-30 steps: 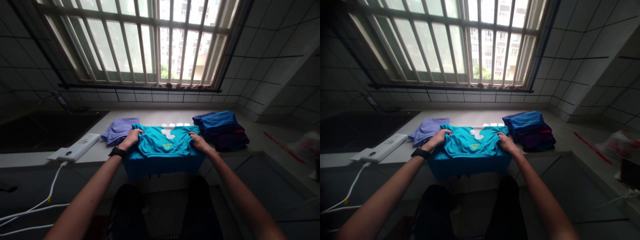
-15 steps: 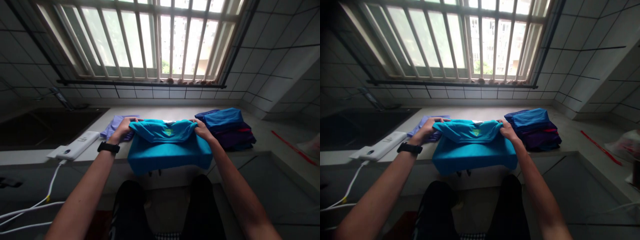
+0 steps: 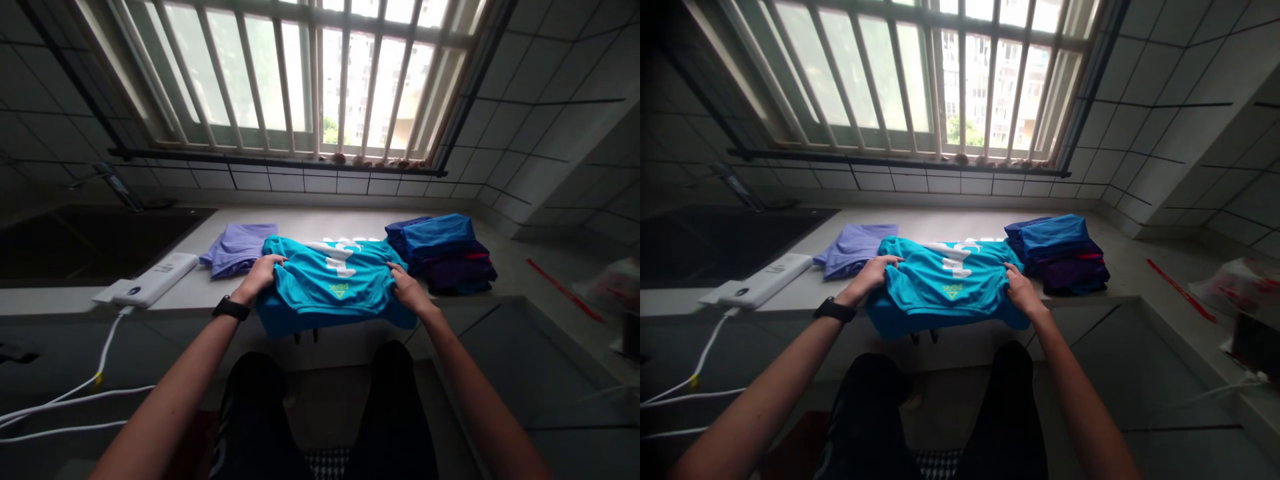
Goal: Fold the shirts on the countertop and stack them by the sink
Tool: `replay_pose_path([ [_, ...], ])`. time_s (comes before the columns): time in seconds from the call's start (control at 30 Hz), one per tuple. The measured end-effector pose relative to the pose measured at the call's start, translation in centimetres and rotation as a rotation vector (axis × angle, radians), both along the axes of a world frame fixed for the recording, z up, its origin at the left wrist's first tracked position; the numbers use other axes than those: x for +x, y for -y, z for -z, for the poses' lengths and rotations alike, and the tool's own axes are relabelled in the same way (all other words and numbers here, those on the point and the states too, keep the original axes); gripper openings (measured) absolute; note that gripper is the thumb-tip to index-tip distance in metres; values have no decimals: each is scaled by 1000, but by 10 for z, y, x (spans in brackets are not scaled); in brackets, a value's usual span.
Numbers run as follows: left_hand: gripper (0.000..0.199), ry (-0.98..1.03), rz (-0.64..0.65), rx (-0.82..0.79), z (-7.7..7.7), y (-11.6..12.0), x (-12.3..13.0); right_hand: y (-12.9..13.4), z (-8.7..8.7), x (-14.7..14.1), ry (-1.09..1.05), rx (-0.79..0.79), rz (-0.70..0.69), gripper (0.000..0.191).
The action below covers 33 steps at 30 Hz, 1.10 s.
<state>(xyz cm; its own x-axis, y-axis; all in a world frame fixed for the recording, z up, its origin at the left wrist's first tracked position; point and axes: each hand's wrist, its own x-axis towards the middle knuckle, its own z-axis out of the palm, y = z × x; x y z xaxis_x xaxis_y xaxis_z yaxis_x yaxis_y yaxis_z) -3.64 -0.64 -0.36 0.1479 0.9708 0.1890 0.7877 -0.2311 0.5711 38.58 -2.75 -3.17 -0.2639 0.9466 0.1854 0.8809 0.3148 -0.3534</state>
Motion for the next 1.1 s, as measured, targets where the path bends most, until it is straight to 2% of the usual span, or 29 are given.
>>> replay_pose_path([
  [0.23,38,-12,-97,-18,-3,-41,5,-45,-3,-9,77,-6,57,35],
  [0.33,36,-4,-152,-46,-10,-57,11,-59,-4,-11,50,-2,43,34],
  [0.4,28,35,-165,-54,-18,-59,13,-64,-8,-9,15,-15,35,33],
  [0.5,12,224,-100,-63,-30,-44,6,-60,-14,-1,-120,33,-24,36],
  [0.57,22,398,-48,-97,-34,-24,-3,-50,-14,8,-250,110,-87,41],
  [0.63,28,485,-18,-132,-31,0,-12,-37,-8,17,-338,152,-127,41],
  [0.73,25,355,-11,-138,-20,27,-18,-19,4,20,-297,103,-119,30],
  [0.83,16,142,-45,-69,-8,39,-16,-8,6,13,-157,41,-50,29],
  [0.97,18,-45,-60,24,-8,44,-22,6,-17,8,-14,54,17,42],
  [1.1,42,-224,-101,102,-18,54,-34,22,-49,8,156,134,150,48],
])
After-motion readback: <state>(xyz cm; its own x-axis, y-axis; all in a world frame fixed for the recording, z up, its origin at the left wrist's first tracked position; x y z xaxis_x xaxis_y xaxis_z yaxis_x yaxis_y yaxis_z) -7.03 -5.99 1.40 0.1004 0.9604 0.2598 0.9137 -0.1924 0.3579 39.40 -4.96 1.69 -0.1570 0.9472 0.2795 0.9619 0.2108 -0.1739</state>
